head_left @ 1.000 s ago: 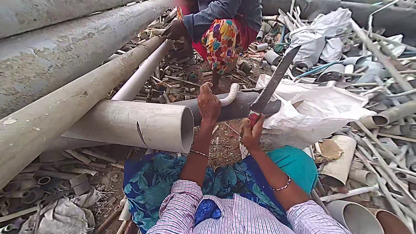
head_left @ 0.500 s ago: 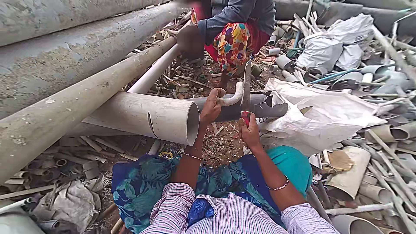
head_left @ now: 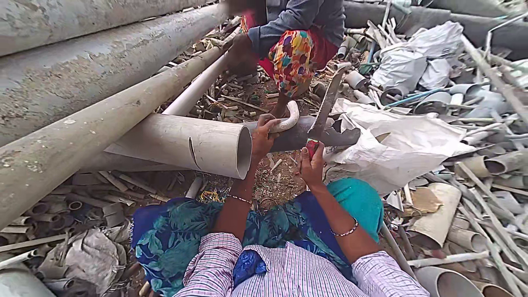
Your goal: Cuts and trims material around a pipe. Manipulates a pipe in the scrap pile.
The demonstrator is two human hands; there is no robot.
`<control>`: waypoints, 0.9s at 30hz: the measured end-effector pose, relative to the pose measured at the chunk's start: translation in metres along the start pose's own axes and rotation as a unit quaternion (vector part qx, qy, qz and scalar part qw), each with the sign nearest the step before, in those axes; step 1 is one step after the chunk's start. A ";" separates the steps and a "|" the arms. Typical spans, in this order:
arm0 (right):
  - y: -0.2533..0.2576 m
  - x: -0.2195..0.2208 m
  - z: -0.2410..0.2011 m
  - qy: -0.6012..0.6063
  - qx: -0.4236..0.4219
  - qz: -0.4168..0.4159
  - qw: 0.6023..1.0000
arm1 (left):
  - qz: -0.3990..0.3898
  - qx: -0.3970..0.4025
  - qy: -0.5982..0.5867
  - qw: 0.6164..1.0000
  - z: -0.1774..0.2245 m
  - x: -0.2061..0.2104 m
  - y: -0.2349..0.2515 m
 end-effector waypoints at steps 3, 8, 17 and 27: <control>-0.008 0.006 0.001 -0.061 0.039 -0.103 0.992 | 0.006 -0.021 0.019 1.000 0.009 -0.007 -0.011; -0.005 -0.008 -0.010 0.053 -0.056 0.035 0.996 | 0.046 -0.039 -0.009 0.998 0.011 -0.005 -0.010; 0.000 -0.003 -0.006 0.024 -0.082 0.003 0.996 | 0.042 -0.024 0.022 0.999 -0.002 -0.006 -0.025; -0.010 0.002 0.005 -0.086 -0.014 -0.124 0.988 | 0.042 0.023 -0.017 0.999 -0.019 0.003 -0.017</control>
Point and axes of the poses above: each hand's wrist, its own y-axis towards the middle knuckle, its own x-axis out of the palm, z = x × y, the point moved 2 cm from there along y, towards the middle knuckle, and after that the axes turned 2 degrees about -x, right-handed, at the moved point
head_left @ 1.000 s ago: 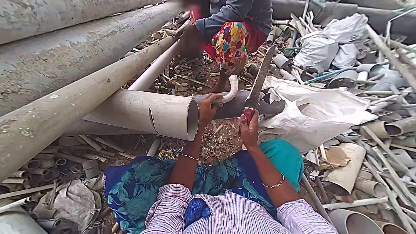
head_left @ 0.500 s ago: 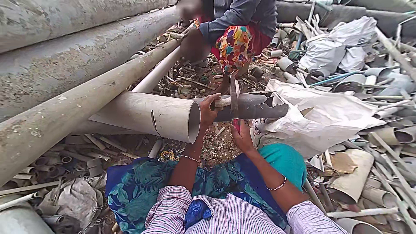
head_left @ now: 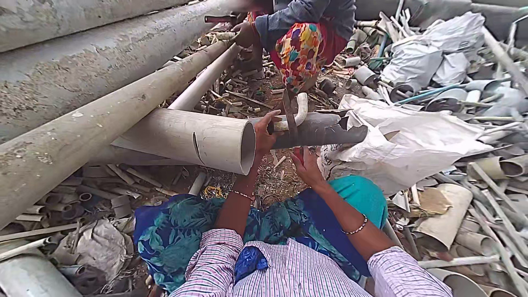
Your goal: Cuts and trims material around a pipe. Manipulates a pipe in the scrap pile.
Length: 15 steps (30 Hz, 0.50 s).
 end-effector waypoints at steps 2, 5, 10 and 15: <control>0.001 -0.003 -0.005 -0.002 0.009 -0.013 1.000 | -0.008 -0.012 0.005 1.000 0.008 -0.004 -0.001; -0.005 -0.013 -0.015 0.030 -0.053 0.105 0.993 | 0.005 0.000 -0.001 1.000 -0.001 -0.001 -0.003; -0.007 -0.002 -0.002 -0.006 0.031 -0.052 0.998 | -0.025 -0.059 0.009 0.998 0.021 -0.009 -0.002; -0.007 -0.028 -0.021 0.102 -0.072 0.138 0.983 | -0.005 -0.036 0.003 0.999 0.019 -0.007 0.006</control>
Point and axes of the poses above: each hand's wrist, its own y-axis towards the middle knuckle, its own x-axis out of the palm, z = x × y, the point moved 2 cm from there along y, towards the middle knuckle, and after that the axes turned 2 degrees about -x, right-handed, at the moved point
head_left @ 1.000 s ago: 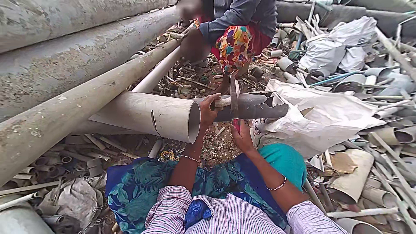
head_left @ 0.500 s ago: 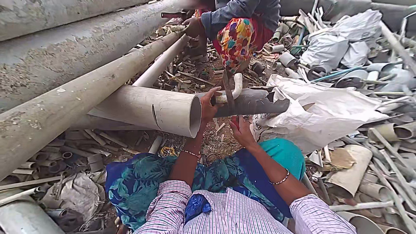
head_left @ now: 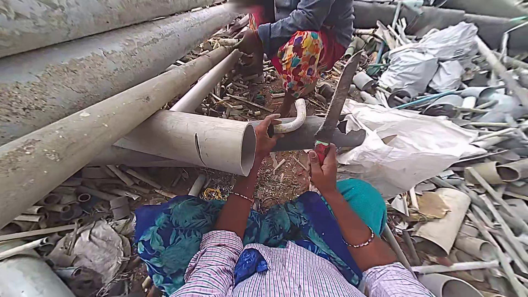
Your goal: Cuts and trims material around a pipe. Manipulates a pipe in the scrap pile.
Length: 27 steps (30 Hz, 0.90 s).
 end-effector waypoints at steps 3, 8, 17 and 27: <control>-0.007 0.009 0.020 -0.021 0.010 -0.006 1.000 | -0.023 -0.046 0.035 0.998 0.018 -0.009 -0.012; 0.000 0.005 0.008 0.005 0.106 -0.089 0.990 | -0.007 -0.020 0.019 1.000 -0.005 -0.005 -0.014; -0.006 0.014 0.024 -0.074 0.121 -0.130 0.981 | -0.010 -0.025 0.029 0.999 -0.010 -0.005 -0.016; -0.009 0.015 0.011 -0.124 0.032 -0.098 0.987 | 0.014 0.045 0.021 0.999 -0.030 0.011 -0.010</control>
Point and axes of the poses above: each hand's wrist, its own y-axis towards the middle knuckle, its own x-axis out of the palm, z = x × y, the point moved 2 cm from there along y, towards the middle knuckle, and after that the axes turned 2 degrees about -x, right-handed, at the moved point
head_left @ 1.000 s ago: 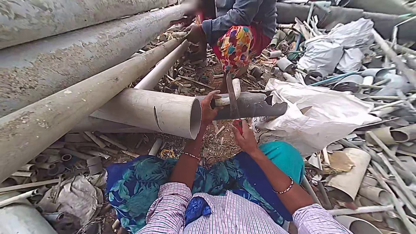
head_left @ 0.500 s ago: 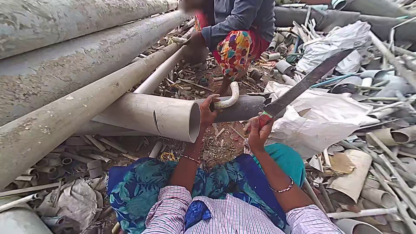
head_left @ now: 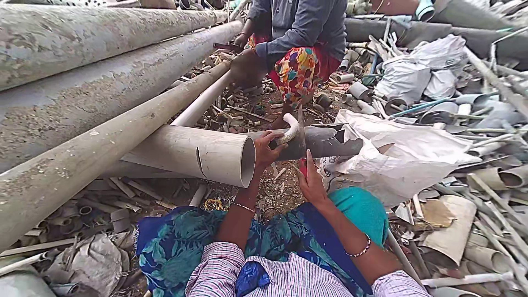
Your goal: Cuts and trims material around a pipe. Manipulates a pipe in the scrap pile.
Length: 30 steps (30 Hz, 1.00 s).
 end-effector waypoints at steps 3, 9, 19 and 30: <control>-0.001 -0.023 -0.018 0.031 -0.101 0.130 0.986 | 0.009 0.001 -0.004 1.000 -0.002 0.002 0.004; -0.012 -0.036 -0.021 0.019 -0.187 0.176 0.966 | 0.078 0.028 -0.052 0.995 0.001 0.015 0.019; 0.010 -0.063 -0.031 -0.062 -0.242 0.113 0.962 | 0.140 -0.067 0.096 0.983 0.046 0.050 -0.005; 0.027 -0.052 0.014 -0.084 -0.161 -0.136 0.974 | 0.155 -0.138 0.022 0.978 0.041 0.032 -0.015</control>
Point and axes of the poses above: each hand's wrist, its own y-axis towards the middle knuckle, its own x-axis out of the palm, z = x × y, the point moved 2 cm from there along y, towards the middle knuckle, and after that the axes turned 2 degrees about -x, right-handed, at the moved point
